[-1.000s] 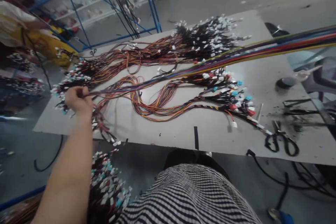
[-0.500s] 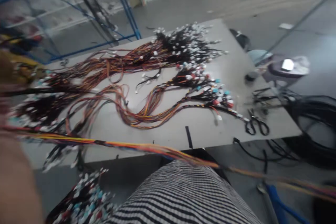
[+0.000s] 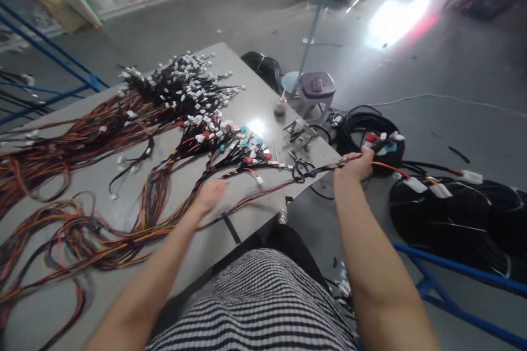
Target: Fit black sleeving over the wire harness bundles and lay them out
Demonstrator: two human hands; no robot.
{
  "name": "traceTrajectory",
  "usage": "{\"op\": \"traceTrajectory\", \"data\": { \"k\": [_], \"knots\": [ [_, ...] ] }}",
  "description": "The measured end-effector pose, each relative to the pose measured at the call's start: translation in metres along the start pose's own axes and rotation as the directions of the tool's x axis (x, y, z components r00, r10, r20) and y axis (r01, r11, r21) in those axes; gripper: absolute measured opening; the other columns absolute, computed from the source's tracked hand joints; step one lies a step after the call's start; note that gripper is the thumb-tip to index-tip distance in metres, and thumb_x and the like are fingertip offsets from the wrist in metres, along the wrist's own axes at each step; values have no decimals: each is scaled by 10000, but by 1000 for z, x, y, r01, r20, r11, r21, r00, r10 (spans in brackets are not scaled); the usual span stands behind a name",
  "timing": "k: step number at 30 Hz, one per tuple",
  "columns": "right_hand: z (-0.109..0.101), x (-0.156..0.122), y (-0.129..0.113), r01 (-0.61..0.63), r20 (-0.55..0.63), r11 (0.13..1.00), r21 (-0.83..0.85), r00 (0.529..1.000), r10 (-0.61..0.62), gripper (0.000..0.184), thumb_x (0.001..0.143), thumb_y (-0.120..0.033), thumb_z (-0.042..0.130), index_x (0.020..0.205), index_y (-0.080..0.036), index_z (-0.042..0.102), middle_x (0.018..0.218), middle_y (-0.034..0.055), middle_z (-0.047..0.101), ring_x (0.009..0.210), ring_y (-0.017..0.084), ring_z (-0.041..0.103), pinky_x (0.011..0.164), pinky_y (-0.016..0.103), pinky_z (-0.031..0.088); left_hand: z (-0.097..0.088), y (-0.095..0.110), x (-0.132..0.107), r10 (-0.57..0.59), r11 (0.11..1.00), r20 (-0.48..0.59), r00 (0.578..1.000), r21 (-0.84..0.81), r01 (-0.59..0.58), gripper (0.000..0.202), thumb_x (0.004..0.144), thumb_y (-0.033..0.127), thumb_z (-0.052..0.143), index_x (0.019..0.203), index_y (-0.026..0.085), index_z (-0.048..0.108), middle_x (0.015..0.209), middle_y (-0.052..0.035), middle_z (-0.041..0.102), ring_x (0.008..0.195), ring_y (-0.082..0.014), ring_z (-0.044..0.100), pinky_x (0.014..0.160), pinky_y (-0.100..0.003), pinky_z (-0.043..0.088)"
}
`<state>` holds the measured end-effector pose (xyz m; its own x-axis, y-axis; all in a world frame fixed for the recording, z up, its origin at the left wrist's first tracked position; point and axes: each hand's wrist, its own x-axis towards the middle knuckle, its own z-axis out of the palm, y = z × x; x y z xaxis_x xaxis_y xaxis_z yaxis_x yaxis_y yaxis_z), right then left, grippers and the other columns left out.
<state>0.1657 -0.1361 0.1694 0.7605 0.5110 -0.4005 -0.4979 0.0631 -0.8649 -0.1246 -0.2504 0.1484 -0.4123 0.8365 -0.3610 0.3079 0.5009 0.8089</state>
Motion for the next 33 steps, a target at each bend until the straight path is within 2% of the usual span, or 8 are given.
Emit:
{"op": "traceTrajectory", "data": {
  "k": [2,6,8,13,17,21,26,33],
  "knots": [
    [26,12,11,12,36,1000,22,999,-13,413,897,-158,378,503,-214,266,401,-61,276,362,68,282,379,208,222,67,14,17,167,986,262,950,-57,-157,214,901,264,565,917,109,712,944,-37,711,894,-141,652,918,-241,490],
    [73,58,34,61,127,997,-46,990,-54,379,858,-194,421,507,-211,278,403,-68,287,356,75,301,370,200,262,172,37,68,409,904,561,720,-140,-405,320,949,302,448,1007,134,715,888,-51,727,839,-184,641,819,-272,481],
    [93,84,52,130,197,976,-175,976,-94,358,835,-229,460,511,-212,309,415,-65,327,370,82,343,395,205,309,192,42,103,389,905,539,747,-71,-420,375,953,335,408,917,131,721,853,-53,711,834,-186,625,797,-268,458],
    [134,126,101,412,450,703,-580,881,-144,366,842,-391,551,554,-181,474,580,46,550,585,170,564,627,285,466,196,45,184,175,969,489,855,66,-236,334,885,341,478,747,133,700,636,-7,606,703,-158,555,685,-246,402],
    [151,141,100,581,587,285,-762,806,-72,472,887,-517,503,658,-118,611,744,154,645,791,262,629,780,345,461,208,36,207,-36,994,546,837,108,-28,375,845,438,523,746,114,685,464,48,413,492,-110,406,539,-237,310],
    [127,124,80,767,749,-51,-640,638,178,476,882,-557,526,795,-118,687,806,159,671,831,270,634,757,325,437,214,29,210,-64,996,583,810,-15,89,365,781,492,602,847,134,633,544,49,489,450,-78,387,485,-218,290],
    [57,44,126,887,740,-62,-457,418,527,262,907,-346,532,927,-148,702,934,118,693,858,219,652,730,267,438,210,29,217,26,982,617,787,-163,96,391,669,495,722,777,152,569,565,56,495,479,-71,420,481,-205,313],
    [64,13,189,813,568,-163,-559,519,639,304,937,-153,427,1019,-81,710,972,202,690,921,269,672,752,300,469,215,23,217,62,946,585,809,-292,138,400,613,480,770,747,156,579,522,59,497,442,-63,401,441,-196,276]
  ]
}}
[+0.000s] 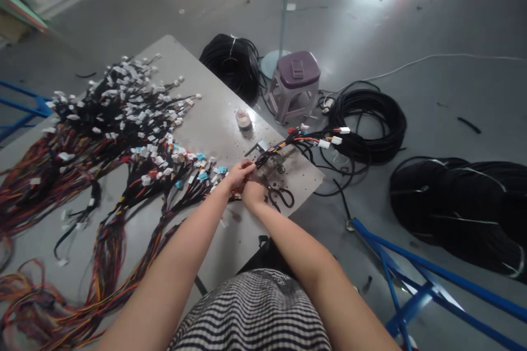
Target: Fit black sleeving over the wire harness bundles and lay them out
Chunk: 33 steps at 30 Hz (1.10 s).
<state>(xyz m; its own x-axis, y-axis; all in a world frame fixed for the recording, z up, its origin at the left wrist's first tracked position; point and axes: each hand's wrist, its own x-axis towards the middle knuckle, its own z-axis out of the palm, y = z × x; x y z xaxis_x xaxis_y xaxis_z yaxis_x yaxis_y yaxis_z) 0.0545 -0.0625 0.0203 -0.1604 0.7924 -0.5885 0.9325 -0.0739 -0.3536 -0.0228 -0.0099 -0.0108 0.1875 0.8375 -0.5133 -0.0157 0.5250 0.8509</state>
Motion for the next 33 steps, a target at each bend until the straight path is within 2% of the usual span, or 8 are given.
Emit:
{"op": "traceTrajectory", "data": {
  "k": [3,6,9,11,19,28,31,33],
  "knots": [
    [-13,-23,25,2,-44,1000,0,999,-2,312,958,-252,442,1014,-134,726,1002,172,697,962,278,661,785,319,470,0,0,-1,-13,1000,-7,1000,-12,13,401,616,464,772,807,147,617,596,17,603,454,-73,439,422,-198,259],
    [-17,-67,76,13,-131,985,173,991,9,305,936,-319,467,987,-194,740,1000,110,712,966,258,658,808,311,469,1,2,-2,-25,999,-6,1000,-40,25,424,611,452,779,849,127,648,674,-24,668,463,-77,449,422,-205,271],
    [-15,-99,128,11,-294,863,505,942,160,371,875,-428,478,928,-186,754,949,77,722,920,256,660,796,308,482,3,0,-3,-23,996,-35,999,-88,19,436,593,446,791,851,121,658,668,-25,673,452,-73,432,423,-206,273],
    [-14,-105,145,37,-370,759,650,887,274,473,810,-537,491,872,-153,761,854,78,717,840,268,657,749,318,490,4,-1,-3,-15,993,-51,999,-116,9,439,584,448,797,838,119,657,643,-14,657,439,-66,414,416,-204,255],
    [-14,-90,124,107,-336,537,837,874,350,495,674,-590,568,777,-150,769,803,78,715,791,273,655,747,348,507,8,-2,-5,-5,991,-62,998,-133,-4,478,561,497,802,818,127,645,620,13,613,414,-46,377,410,-210,231],
    [-2,-90,129,96,-301,494,864,886,353,464,696,-570,584,811,-159,764,826,78,720,812,273,661,757,356,512,8,-2,-6,-7,993,-78,997,-122,-2,488,557,511,796,826,136,635,605,17,608,416,-46,379,416,-207,233],
    [0,-74,123,130,-318,497,858,894,315,470,709,-582,584,818,-156,751,813,71,707,813,248,650,738,323,500,8,-3,-6,-25,991,-87,996,-132,13,493,562,495,798,860,135,638,607,21,608,419,-45,375,420,-204,220],
    [-2,-55,116,169,-305,431,887,913,270,507,690,-629,595,776,-146,724,683,52,651,701,207,615,641,289,475,8,-3,-6,-31,990,-84,996,-138,19,490,569,487,797,870,135,637,605,24,606,420,-44,372,419,-203,207]
  ]
}}
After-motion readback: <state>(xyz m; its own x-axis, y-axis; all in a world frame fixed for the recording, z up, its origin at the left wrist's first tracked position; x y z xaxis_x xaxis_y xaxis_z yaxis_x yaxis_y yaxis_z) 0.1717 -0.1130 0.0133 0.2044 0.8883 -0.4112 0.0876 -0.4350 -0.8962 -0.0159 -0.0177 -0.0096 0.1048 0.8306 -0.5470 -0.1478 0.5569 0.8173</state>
